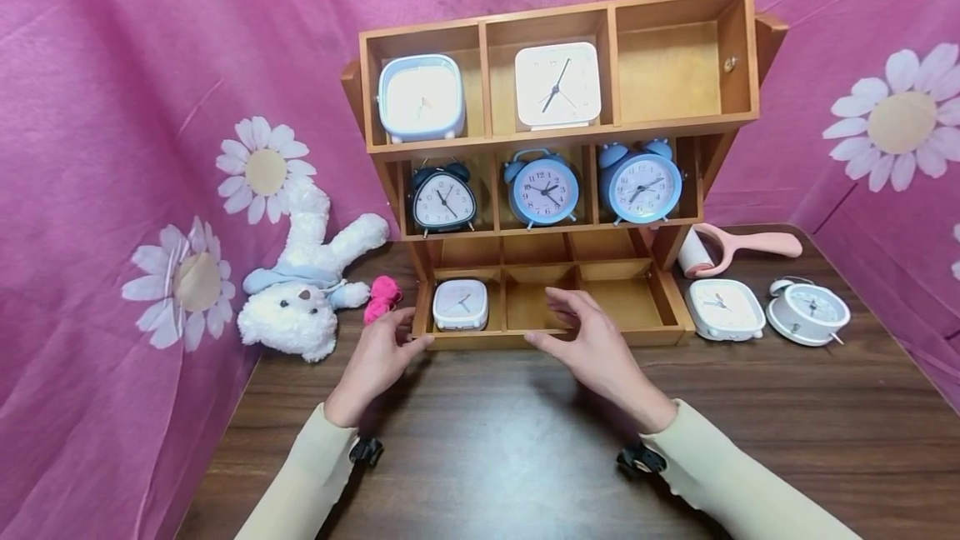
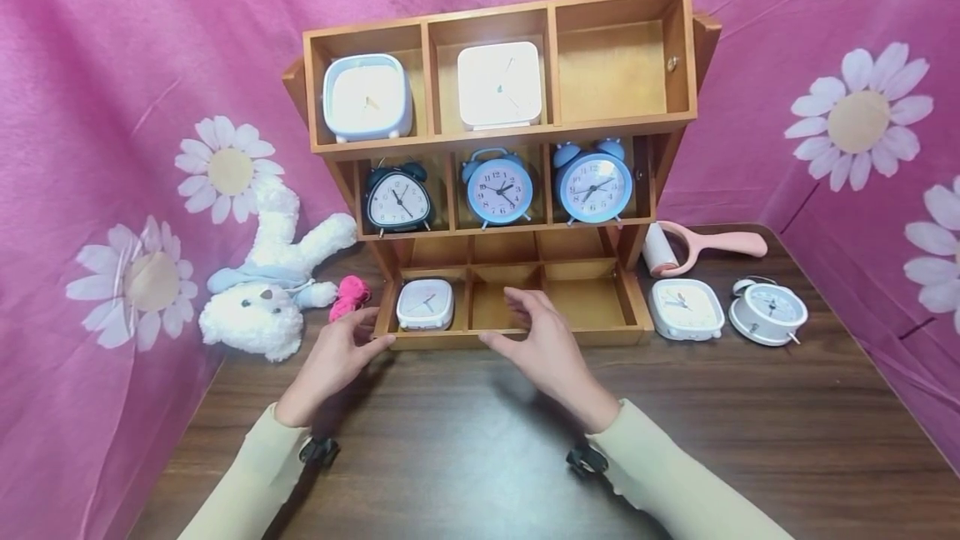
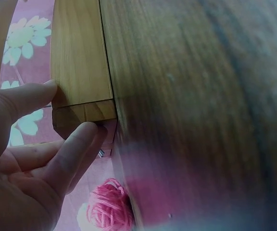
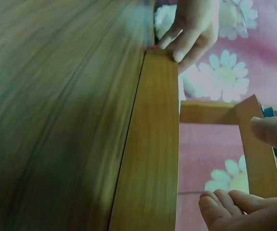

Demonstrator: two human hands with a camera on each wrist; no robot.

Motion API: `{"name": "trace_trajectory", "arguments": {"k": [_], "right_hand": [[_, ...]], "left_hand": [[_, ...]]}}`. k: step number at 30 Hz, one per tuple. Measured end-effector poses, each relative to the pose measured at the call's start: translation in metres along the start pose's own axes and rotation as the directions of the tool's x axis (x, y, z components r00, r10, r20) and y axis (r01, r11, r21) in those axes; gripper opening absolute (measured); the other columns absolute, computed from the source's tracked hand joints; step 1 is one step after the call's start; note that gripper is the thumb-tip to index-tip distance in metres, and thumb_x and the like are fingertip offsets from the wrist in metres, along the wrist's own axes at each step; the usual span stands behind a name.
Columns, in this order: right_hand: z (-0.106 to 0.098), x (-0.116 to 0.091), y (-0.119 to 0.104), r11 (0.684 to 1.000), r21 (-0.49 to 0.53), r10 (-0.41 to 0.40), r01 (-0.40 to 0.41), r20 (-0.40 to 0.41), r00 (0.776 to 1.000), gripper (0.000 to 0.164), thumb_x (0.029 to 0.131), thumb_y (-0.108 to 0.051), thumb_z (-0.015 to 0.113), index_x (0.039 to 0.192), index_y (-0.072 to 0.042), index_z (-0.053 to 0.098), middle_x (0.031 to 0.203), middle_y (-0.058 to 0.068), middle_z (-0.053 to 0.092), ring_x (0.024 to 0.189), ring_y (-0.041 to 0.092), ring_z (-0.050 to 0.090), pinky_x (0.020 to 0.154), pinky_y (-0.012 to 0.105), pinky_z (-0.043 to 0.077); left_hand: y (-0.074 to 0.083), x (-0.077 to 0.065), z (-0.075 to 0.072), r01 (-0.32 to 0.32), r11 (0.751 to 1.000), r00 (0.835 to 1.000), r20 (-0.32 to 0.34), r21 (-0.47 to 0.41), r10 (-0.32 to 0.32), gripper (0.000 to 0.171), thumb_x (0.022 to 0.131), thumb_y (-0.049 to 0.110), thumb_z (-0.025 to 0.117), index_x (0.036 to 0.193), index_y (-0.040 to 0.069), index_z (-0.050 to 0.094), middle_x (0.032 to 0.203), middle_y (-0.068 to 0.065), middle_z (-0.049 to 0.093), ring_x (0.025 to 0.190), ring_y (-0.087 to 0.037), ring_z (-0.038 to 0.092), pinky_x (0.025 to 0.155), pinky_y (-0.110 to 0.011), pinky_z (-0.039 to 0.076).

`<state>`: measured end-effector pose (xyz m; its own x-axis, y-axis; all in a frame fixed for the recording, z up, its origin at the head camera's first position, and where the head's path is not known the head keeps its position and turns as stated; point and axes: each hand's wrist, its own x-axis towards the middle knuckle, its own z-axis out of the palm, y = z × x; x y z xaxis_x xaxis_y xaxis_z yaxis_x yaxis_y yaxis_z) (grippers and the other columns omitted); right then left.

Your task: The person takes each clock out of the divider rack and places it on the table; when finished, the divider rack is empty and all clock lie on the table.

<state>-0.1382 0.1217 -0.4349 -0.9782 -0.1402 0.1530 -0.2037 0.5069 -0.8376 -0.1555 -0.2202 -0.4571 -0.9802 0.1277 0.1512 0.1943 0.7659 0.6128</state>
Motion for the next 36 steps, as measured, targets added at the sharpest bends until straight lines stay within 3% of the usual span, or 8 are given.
{"name": "trace_trajectory", "arguments": {"k": [5,12,19,29,36], "right_hand": [[0.019,0.007,-0.011,0.996,0.069,0.05,-0.053,0.032,0.998,0.075,0.093,-0.031,0.093,0.156,-0.005,0.061,0.148,0.019,0.069,0.135,0.042,0.072,0.117,0.054,0.056],[0.049,0.017,-0.022,0.99,0.105,0.096,-0.098,0.025,0.995,0.08,0.092,-0.033,0.094,0.156,-0.001,0.061,0.148,0.019,0.069,0.136,0.041,0.072,0.117,0.052,0.057],[0.078,0.023,-0.035,0.99,0.058,0.131,-0.129,-0.036,0.991,0.086,0.086,-0.035,0.098,0.155,0.002,0.061,0.144,0.019,0.07,0.133,0.037,0.07,0.114,0.052,0.058],[0.105,0.033,-0.055,0.989,-0.018,0.148,-0.15,-0.092,0.985,0.095,0.083,-0.034,0.098,0.156,0.008,0.055,0.15,0.029,0.062,0.136,0.045,0.065,0.117,0.06,0.054],[0.123,0.04,-0.064,0.978,0.007,0.209,-0.209,-0.12,0.971,0.1,0.08,-0.03,0.1,0.158,0.008,0.05,0.152,0.031,0.055,0.132,0.047,0.066,0.115,0.06,0.056]], "left_hand": [[0.0,0.0,0.0,0.017,1.0,1.0,0.003,-0.016,-0.016,0.06,0.099,0.029,0.088,0.141,-0.009,0.069,0.121,-0.025,0.081,0.096,-0.027,0.079,0.085,-0.047,0.065],[0.006,0.0,-0.001,0.062,0.998,0.998,0.033,-0.01,-0.061,0.056,0.1,0.027,0.088,0.141,-0.006,0.069,0.115,-0.02,0.083,0.093,-0.024,0.08,0.083,-0.044,0.066],[0.004,0.0,-0.001,0.07,0.997,0.997,0.034,-0.016,-0.069,0.055,0.099,0.025,0.088,0.141,-0.006,0.069,0.113,-0.019,0.084,0.093,-0.025,0.08,0.079,-0.04,0.065],[0.002,0.001,-0.002,0.081,0.996,0.995,0.051,-0.022,-0.08,0.055,0.099,0.024,0.088,0.143,-0.005,0.069,0.116,-0.019,0.083,0.094,-0.024,0.079,0.075,-0.035,0.063],[0.004,0.004,-0.004,0.073,0.997,0.996,0.052,-0.02,-0.072,0.052,0.1,0.023,0.087,0.141,-0.005,0.07,0.115,-0.02,0.083,0.092,-0.023,0.078,0.073,-0.034,0.062]]}}
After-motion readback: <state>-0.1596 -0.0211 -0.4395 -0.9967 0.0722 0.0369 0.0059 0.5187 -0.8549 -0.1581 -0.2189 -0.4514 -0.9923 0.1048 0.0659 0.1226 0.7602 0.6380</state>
